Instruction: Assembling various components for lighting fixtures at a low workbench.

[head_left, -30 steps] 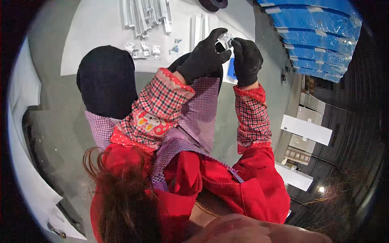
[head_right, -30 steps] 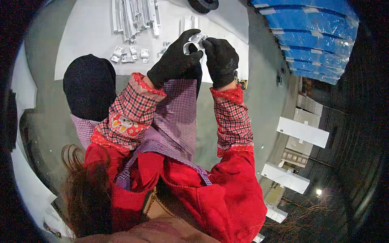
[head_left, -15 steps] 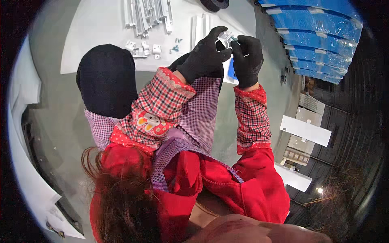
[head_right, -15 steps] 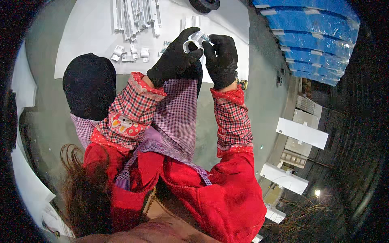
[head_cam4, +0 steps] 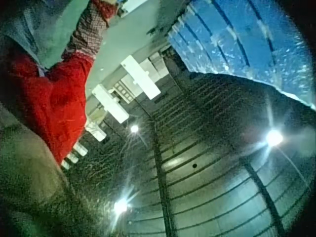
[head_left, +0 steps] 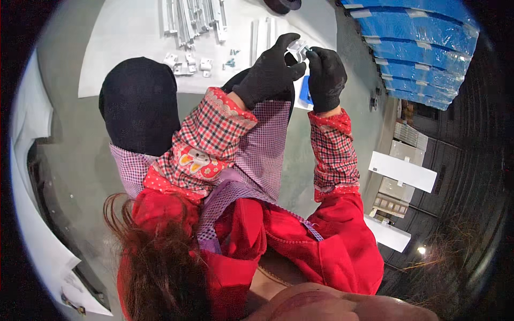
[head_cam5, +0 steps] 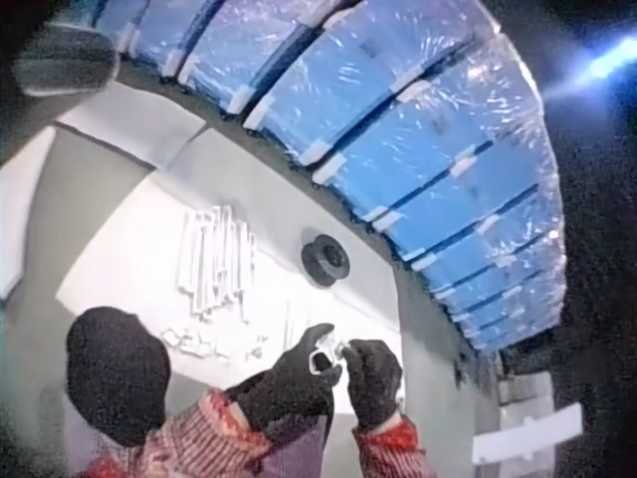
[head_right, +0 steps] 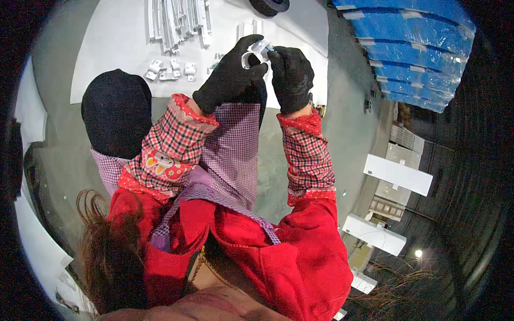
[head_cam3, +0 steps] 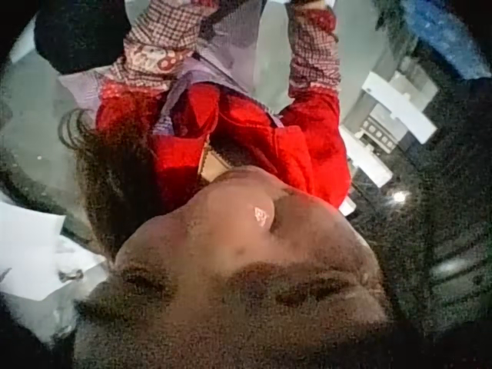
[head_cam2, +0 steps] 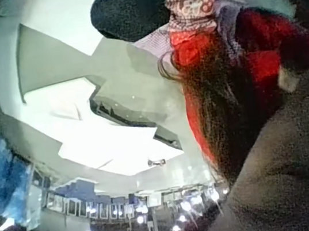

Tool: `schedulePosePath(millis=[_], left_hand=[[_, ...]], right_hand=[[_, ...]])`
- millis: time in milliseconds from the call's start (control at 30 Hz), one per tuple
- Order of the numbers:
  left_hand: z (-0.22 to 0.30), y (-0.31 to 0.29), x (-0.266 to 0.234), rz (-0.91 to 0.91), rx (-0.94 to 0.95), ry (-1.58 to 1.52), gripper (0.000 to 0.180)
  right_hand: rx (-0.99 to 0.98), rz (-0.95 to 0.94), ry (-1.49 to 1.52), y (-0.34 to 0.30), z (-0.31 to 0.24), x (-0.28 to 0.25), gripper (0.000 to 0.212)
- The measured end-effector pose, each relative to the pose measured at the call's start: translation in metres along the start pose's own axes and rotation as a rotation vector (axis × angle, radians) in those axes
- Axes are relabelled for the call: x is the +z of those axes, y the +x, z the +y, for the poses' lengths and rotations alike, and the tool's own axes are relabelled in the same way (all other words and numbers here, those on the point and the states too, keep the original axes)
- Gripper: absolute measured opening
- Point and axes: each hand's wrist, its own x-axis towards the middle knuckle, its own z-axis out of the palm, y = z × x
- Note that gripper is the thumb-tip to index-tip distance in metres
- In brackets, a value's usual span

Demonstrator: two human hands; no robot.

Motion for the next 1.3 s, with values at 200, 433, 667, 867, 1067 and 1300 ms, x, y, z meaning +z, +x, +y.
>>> schedulePosePath(millis=[200, 433, 667, 867, 1067, 1300], left_hand=[[-0.002, 0.000, -0.003, 0.048, 0.040, 0.027, 0.055], [0.002, -0.004, -0.003, 0.042, 0.029, 0.001, 0.056], [0.011, -0.007, -0.007, 0.007, -0.087, 0.017, 0.054], [0.012, -0.010, -0.009, 0.018, -0.081, 0.004, 0.054], [0.009, -0.009, -0.004, 0.036, -0.056, 0.048, 0.053], [0.007, -0.010, -0.005, 0.014, -0.079, 0.004, 0.055]], right_hand=[[0.136, -0.013, 0.165, 0.005, -0.013, 0.001, 0.015], [0.014, -0.019, 0.037, 0.004, -0.012, 0.000, 0.015], [-0.008, -0.022, 0.057, 0.004, -0.010, 0.000, 0.016], [0.148, 0.020, 0.242, 0.004, -0.020, 0.003, 0.013], [-0.073, -0.007, 0.065, 0.002, -0.003, 0.003, 0.014], [0.094, -0.021, 0.188, 0.003, -0.016, 0.001, 0.011]])
